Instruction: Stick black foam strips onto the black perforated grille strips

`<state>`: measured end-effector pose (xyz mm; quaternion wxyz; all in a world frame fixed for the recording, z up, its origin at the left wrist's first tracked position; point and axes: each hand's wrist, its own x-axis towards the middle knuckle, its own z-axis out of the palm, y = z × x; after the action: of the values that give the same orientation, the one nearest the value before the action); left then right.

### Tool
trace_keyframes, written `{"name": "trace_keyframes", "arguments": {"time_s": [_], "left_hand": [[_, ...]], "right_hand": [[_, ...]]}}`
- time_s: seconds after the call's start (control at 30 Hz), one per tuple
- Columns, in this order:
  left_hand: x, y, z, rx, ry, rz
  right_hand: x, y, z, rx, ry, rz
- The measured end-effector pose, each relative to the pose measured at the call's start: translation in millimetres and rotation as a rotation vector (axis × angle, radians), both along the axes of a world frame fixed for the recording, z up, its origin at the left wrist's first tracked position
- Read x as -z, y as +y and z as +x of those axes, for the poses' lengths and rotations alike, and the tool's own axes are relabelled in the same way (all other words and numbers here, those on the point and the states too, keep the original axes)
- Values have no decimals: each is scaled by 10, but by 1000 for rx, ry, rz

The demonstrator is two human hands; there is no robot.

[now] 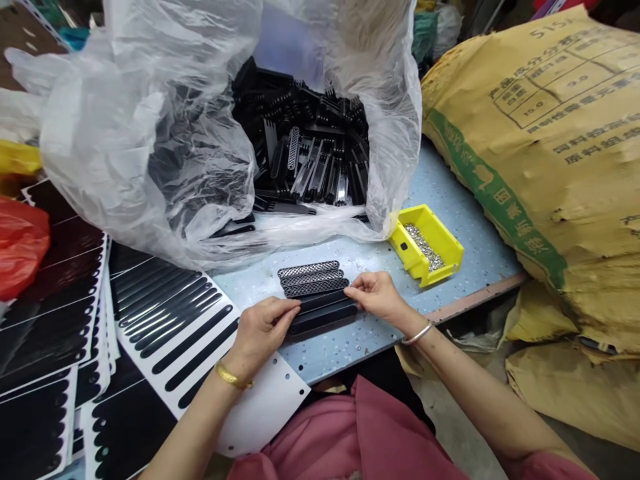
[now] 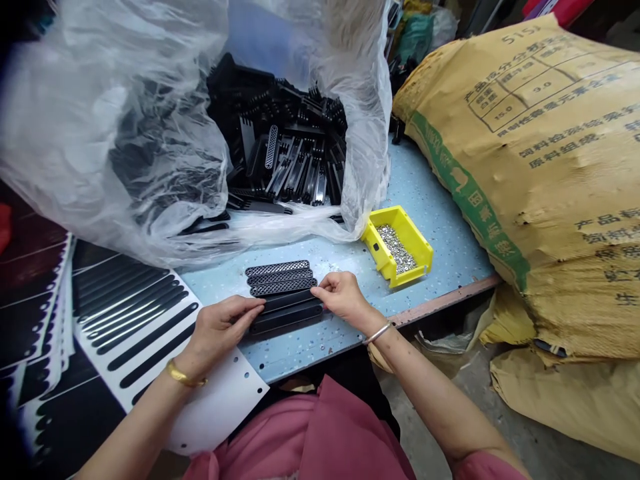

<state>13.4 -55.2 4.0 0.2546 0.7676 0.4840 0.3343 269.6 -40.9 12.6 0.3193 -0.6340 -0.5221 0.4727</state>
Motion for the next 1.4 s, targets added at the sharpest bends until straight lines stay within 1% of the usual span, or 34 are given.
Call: {"name": "trace_keyframes", "arguments": {"time_s": [0.07, 0.13, 0.23, 0.3, 0.37, 0.43, 0.5, 0.6, 0.7, 0.87, 0.97, 1.1, 1.17, 1.23, 1.33, 1.4], "left_hand": [[-9, 0, -6, 18, 71, 45], [-41, -9, -3, 21, 163, 110], [-153, -52, 57, -14, 294, 254], [-244, -103, 159, -13, 297, 357], [-305, -167, 315, 66, 238, 423], [-311, -231, 503, 190, 199, 437], [-267, -282, 683, 280, 221, 409], [-168, -321, 828, 331, 312, 346], [-122, -336, 732, 324, 350, 327], [-173, -407, 261, 224, 334, 286], [-207, -466, 66, 156, 323, 270], [-219, -507, -19, 138, 289, 279], [-210, -495, -44, 127, 236, 294], [-194, -458, -79, 87, 188, 286], [-161, -378, -130, 24, 176, 196], [-143, -335, -141, 16, 173, 110]], "right_hand": [[42, -14, -12, -24, -36, 69], [42, -21, 14, -48, -30, 86], [-17, -26, 81, -111, 30, -10], [-58, -30, 111, -128, 67, -75], [-73, -37, 116, -113, 81, -75], [-52, -48, 98, -99, 68, -26], [-8, -62, 75, -92, 28, 40], [65, -79, 60, -100, -36, 115], [112, -81, 70, -103, -56, 148], [96, -63, 76, -108, -39, 133], [46, -64, 73, -118, -61, 125], [-20, -83, 64, -126, -61, 101], [-37, -93, 56, -161, -49, 84], [-41, -98, 51, -196, -40, 76], [-43, -98, 58, -199, -78, 112], [-53, -101, 68, -179, -147, 159]]}}
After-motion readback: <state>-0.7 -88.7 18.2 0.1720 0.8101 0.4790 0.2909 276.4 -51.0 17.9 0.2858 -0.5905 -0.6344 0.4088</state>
